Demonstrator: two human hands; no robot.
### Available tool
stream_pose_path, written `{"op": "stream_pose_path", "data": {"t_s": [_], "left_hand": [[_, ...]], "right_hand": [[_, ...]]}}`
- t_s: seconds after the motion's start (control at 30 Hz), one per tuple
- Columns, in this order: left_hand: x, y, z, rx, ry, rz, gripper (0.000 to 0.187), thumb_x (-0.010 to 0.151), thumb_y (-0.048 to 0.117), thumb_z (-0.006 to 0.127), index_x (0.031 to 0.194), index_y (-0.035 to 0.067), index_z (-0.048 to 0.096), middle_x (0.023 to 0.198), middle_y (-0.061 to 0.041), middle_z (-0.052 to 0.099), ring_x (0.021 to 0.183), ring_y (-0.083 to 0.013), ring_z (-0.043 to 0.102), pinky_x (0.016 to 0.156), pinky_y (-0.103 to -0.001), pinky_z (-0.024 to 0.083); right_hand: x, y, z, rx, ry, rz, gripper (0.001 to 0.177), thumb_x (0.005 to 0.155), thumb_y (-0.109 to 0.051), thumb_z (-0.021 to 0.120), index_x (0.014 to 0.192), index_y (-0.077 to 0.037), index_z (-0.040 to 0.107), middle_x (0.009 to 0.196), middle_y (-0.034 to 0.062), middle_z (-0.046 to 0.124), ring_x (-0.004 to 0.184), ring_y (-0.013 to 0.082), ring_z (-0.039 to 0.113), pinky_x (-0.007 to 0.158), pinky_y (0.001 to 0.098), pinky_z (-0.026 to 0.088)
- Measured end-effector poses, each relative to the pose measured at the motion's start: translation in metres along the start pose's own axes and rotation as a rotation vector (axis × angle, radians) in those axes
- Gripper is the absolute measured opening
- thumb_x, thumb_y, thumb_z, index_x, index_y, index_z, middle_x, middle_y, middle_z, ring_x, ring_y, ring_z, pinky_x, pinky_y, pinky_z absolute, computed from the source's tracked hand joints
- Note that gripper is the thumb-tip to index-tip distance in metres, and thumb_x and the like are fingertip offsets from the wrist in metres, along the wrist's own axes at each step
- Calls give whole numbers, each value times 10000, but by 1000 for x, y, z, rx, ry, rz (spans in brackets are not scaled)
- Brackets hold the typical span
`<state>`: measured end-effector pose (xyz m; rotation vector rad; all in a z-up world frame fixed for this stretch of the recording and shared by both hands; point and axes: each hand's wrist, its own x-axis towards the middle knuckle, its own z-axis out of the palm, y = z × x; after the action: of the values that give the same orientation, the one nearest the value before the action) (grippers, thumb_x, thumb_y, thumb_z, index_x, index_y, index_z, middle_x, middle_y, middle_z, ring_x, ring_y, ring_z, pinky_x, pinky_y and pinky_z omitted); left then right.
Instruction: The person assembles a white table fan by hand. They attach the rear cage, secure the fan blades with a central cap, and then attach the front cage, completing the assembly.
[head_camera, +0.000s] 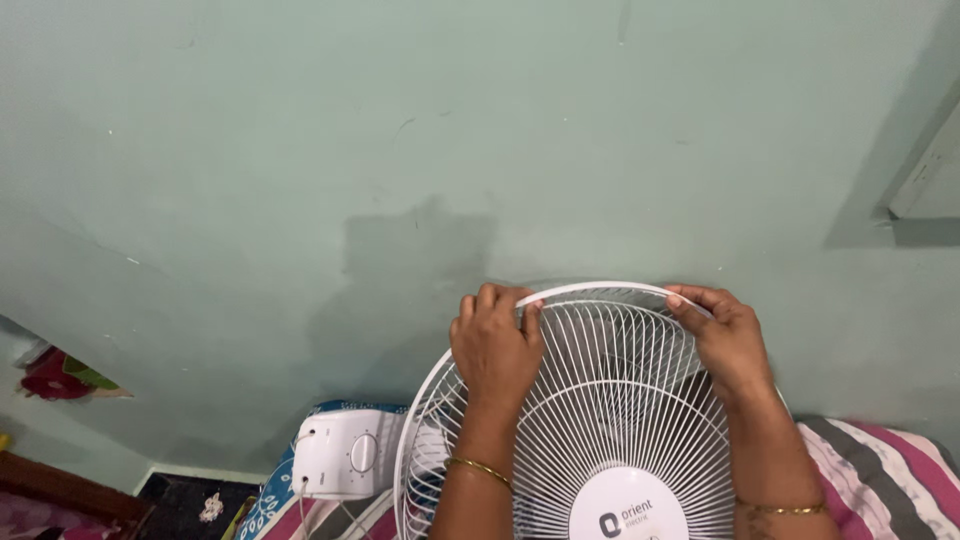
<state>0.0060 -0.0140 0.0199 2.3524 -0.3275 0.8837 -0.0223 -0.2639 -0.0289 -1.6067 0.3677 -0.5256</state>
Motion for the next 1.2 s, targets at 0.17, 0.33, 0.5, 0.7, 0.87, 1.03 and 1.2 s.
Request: {"op": "stream_pose_path", "data": {"t_s": [0.17,0.33,0.5,0.7,0.87,1.03,1.2], "left_hand": [[-5,3,0,-13,73,44,142,863,268,765,923,140,782,939,8,668,925,-223,591,801,-411,424],[-6,1,2,-34,74,16,139,850,241,790,939,135,793,924,19,660,922,-200,593,813,-402,431],[-5,0,1,-63,86,-19,124,817,230,810,905,142,806,889,34,656,890,-178,594,807,-389,443],[-8,1,2,-52,122,-36,141,800,242,833,917,164,820,841,42,643,839,-175,584,773,-375,445],[-9,6,1,-46,127,-27,167,791,233,831,946,172,826,837,36,632,846,-182,577,780,-376,450],[-11,6,3,-40,157,10,167,798,229,822,952,165,818,872,32,643,866,-195,582,791,-388,453],[-15,1,6,-30,185,65,161,815,202,822,962,140,805,884,21,636,879,-202,584,800,-389,460]], "right_hand": [[-14,12,9,-308,201,-375,201,929,-212,771,1098,-105,799,1001,45,679,1074,207,579,941,360,465],[-16,19,8,-345,225,-413,197,931,-245,788,1106,-153,795,1008,49,680,1080,228,577,939,381,475],[-13,19,8,-424,248,-435,196,905,-256,802,1066,-142,799,1004,46,694,1066,222,610,919,390,493],[-9,14,8,-529,188,-417,185,939,-256,782,1071,-126,783,1015,38,688,997,208,634,868,369,497],[-4,3,-3,-318,-93,-315,219,963,-177,683,1169,-148,753,1108,19,660,1025,162,641,934,314,518],[-9,-1,-11,-249,-101,-338,279,899,-90,710,1177,-117,721,1179,15,644,1104,149,632,931,306,524],[-14,5,-6,-363,81,-424,238,884,-78,791,1120,-81,757,1100,64,684,1045,184,671,888,324,527]]}}
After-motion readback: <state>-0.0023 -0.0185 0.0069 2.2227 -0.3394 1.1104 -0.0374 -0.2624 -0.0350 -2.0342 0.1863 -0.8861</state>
